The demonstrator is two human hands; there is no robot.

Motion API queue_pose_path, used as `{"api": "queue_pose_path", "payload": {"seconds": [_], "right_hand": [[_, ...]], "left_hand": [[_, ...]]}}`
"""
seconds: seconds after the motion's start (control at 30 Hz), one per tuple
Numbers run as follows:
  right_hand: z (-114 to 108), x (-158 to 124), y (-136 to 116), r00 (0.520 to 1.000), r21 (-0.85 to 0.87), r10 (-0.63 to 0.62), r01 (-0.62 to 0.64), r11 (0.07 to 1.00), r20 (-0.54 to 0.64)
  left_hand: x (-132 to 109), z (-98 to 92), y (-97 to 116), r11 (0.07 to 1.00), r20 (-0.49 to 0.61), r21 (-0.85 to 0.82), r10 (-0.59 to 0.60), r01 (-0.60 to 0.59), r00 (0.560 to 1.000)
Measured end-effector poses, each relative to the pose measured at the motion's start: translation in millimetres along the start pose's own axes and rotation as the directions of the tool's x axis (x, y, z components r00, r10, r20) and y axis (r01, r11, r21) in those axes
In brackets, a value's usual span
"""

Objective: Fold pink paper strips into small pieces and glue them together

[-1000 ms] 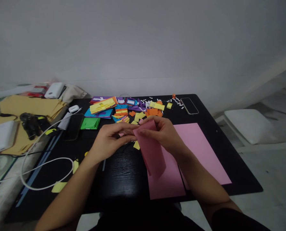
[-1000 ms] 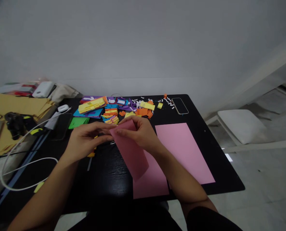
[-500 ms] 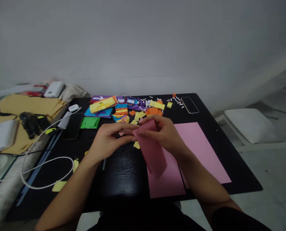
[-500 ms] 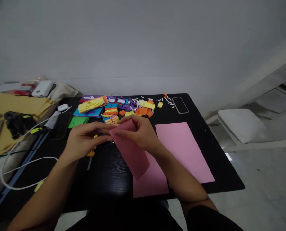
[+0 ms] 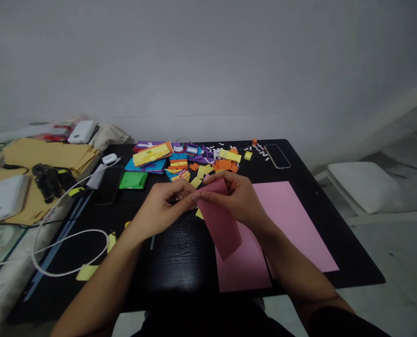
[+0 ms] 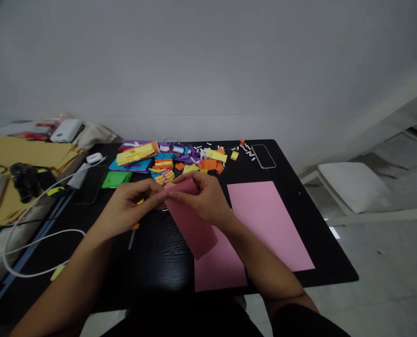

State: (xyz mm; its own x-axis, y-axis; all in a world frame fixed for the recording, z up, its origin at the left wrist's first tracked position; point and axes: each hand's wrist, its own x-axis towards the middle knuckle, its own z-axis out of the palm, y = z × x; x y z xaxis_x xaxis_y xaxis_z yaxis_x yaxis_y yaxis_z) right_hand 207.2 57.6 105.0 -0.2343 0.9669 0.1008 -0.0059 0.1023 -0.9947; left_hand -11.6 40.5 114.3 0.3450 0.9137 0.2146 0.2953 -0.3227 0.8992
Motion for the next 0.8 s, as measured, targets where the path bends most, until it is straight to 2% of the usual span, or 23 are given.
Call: {"api": "queue_pose_path", "payload": {"seconds": [0.23,0.43,0.67,0.73,0.8], "right_hand": [[-18,6,-2,0.999,0.052,0.016,-0.018,0.999,0.043],[-16,7,-1,1.000,0.046,-0.011,0.010,0.999,0.028],[-10,5,1,0.987,-0.036,-0.125,0.122,0.992,-0.097],[-10,5,1,0.993,-0.022,-0.098,0.097,0.995,-0.059],[-13,4,0,0.998,-0.012,-0.047,0.047,0.999,0.030]], "left_hand": [[1,-4.7,1,0.996,-0.040,0.074,0.060,-0.057,0.997],[0,-4.4,-1,0.989,-0.055,0.121,0.090,-0.083,0.994],[0,-0.9,2,0.991,-0.087,0.114,0.081,-0.071,0.993],[-2,1.0,2,0.997,-0.112,0.059,0.055,-0.049,0.992],[-7,3.8,0,1.000,-0.156,-0.022,0.004,-0.008,0.988]]}}
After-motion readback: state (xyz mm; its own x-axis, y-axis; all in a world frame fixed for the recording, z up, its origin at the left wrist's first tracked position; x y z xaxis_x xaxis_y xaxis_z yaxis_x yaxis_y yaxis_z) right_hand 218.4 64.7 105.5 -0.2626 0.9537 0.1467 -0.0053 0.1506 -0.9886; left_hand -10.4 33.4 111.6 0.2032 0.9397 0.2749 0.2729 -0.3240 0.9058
